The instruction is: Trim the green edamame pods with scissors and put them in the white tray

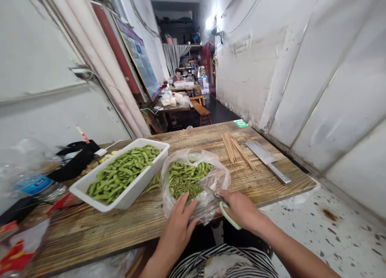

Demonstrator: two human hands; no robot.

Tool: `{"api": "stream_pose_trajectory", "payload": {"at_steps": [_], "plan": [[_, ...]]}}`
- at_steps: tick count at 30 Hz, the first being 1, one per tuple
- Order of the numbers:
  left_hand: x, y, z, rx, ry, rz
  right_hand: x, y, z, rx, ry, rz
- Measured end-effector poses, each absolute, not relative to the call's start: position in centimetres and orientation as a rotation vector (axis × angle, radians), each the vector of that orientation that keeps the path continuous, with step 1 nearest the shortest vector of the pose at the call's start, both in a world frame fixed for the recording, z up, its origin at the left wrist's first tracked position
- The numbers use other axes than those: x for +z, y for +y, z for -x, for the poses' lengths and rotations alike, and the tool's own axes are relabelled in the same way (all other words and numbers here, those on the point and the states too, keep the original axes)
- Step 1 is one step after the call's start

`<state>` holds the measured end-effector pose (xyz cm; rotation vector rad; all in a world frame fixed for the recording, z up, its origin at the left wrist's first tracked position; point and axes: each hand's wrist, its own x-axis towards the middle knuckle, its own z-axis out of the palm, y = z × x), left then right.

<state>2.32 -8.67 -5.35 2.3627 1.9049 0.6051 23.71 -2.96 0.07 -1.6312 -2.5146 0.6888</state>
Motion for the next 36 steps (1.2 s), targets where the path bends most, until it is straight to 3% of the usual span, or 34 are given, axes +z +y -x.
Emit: {"api": "stream_pose_trajectory", "payload": {"at_steps": [4, 9, 16, 21, 25, 28, 36], "plan": [[-3.6, -8.7, 1.9, 0.282, 2.175, -2.117, -1.4, -3.7, -23.9, 0.860, -2.471, 1.501], [-2.0, -8.2, 4.5, -0.110, 2.151, -2.050, -1.9, -4.4, -23.7, 0.766, -2.560, 1.506], [-1.3, -4.7, 3.2, 0.169, 2.360, -1.903, -0.7, -5.2, -22.9, 0.957, -2.399, 1.320], [-2.0, -2.5, 3.5, 0.249, 2.307, -1.826, -1.2, -4.7, -21.7, 1.614, -2.057, 1.114], [-2.1, -2.7, 3.8, 0.561, 2.129, -1.719, -1.7, -4.2, -21.1, 2.088, -1.749, 0.876], [-2.3, -2.7, 3.3, 0.693, 2.143, -1.622, -2.2, -4.0, -20.7, 2.162, -1.678, 0.875], [-1.6, -3.8, 4.1, 0.500, 2.018, -1.845, -2.5, -5.1, -21.4, 2.200, -1.538, 0.838]]}}
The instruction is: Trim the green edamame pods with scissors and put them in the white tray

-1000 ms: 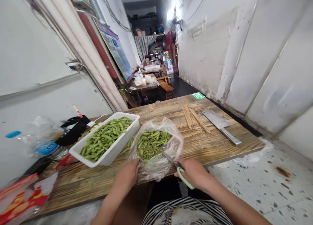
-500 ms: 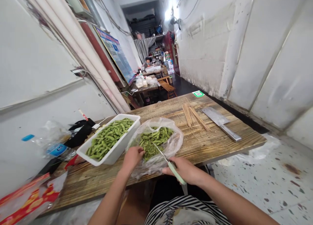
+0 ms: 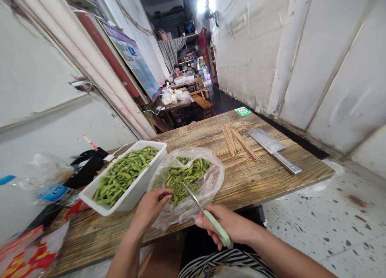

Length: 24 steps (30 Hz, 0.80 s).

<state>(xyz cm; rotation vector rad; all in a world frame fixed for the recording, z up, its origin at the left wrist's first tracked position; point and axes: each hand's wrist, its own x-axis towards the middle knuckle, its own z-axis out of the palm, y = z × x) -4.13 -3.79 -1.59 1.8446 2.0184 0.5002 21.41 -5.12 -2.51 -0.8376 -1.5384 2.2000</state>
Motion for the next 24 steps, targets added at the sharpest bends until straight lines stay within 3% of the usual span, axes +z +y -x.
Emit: {"api": "stream_pose_trajectory", "payload": {"at_steps": [8, 11, 17, 24], "plan": [[-2.1, -3.7, 4.4, 0.468, 1.735, -2.072, -3.5, -6.7, -20.2, 2.286, -1.402, 0.825], [-1.6, -3.9, 3.9, 0.621, 1.835, -1.892, -3.8, -6.6, -20.3, 2.193, -1.503, 0.869], [0.1, -5.6, 1.8, 0.710, 1.654, -1.610, -3.3, -6.0, -21.0, 1.689, -1.886, 1.001], [0.7, -5.7, 0.9, 0.608, 1.439, -1.568, -2.8, -5.7, -21.5, 1.694, -1.944, 1.000]]}}
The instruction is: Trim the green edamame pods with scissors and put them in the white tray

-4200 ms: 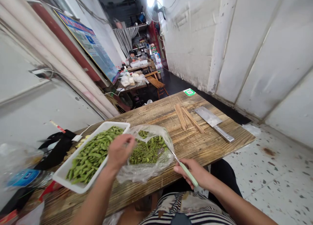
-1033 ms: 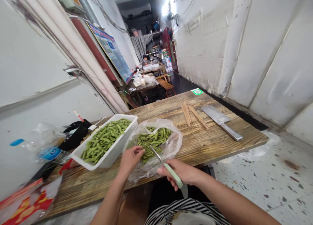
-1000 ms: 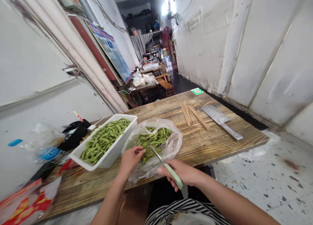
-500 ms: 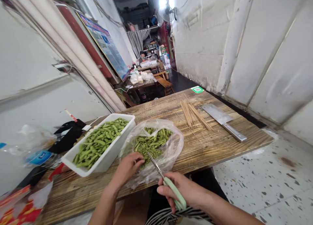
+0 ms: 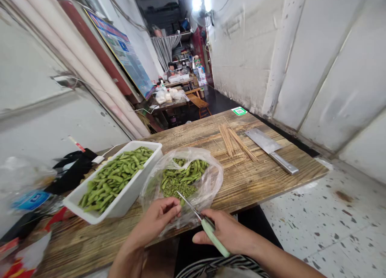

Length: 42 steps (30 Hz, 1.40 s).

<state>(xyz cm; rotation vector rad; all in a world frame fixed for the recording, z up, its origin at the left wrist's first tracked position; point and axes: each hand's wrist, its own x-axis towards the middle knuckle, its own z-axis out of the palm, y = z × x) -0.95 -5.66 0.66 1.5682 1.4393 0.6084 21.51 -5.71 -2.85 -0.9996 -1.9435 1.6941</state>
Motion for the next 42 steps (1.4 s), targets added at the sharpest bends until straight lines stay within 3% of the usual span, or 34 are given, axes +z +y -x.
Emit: {"api": "stream_pose_trajectory", "payload": {"at_steps": [9, 16, 28, 36, 42], "plan": [[-1.4, -5.8, -1.6, 1.118, 1.517, -1.022, -3.7, -6.7, -20.6, 1.601, -1.824, 1.015], [-3.0, -6.4, -3.6, 1.406, 1.360, -0.661, -4.8, -7.5, -19.9, 1.895, -1.591, 0.958], [-2.4, -6.3, -3.8, 1.426, 1.269, -0.568, -4.7, -7.7, -19.5, 2.113, -1.275, 0.944], [-2.0, -5.8, -2.4, 1.384, 1.324, -0.720, -4.3, -7.2, -20.9, 1.941, -1.508, 0.993], [-2.3, -6.3, -2.3, 1.240, 1.442, -0.878, -2.2, -6.9, -22.4, 1.580, -1.907, 0.949]]}}
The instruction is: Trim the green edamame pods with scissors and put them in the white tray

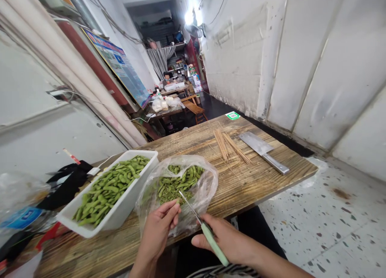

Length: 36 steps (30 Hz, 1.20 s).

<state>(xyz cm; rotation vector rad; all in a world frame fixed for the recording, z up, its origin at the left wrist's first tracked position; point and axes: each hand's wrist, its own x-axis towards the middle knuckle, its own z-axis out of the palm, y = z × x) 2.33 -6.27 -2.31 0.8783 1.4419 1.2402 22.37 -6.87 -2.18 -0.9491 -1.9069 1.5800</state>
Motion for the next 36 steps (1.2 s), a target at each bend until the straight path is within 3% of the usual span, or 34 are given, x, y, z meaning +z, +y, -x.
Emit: {"api": "stream_pose_trajectory", "payload": {"at_steps": [11, 15, 22, 30, 36], "plan": [[-1.4, -6.7, -3.2, 1.051, 1.452, -0.989, -2.4, -6.1, -22.1, 1.529, -1.962, 1.079], [-1.2, -5.8, -1.6, 1.130, 1.368, -0.919, -3.0, -5.7, -21.9, 1.493, -1.903, 1.081], [-1.1, -1.8, 2.9, 1.388, 1.221, -0.537, -3.4, -6.0, -22.1, 1.937, -1.605, 1.034], [-2.9, 1.6, 1.0, 0.922, 1.864, -1.537, -4.2, -6.0, -22.3, 1.970, -1.460, 1.007], [-2.9, 2.4, -0.7, 0.615, 1.948, -1.904, -4.2, -6.1, -22.2, 2.014, -1.364, 1.005]]}}
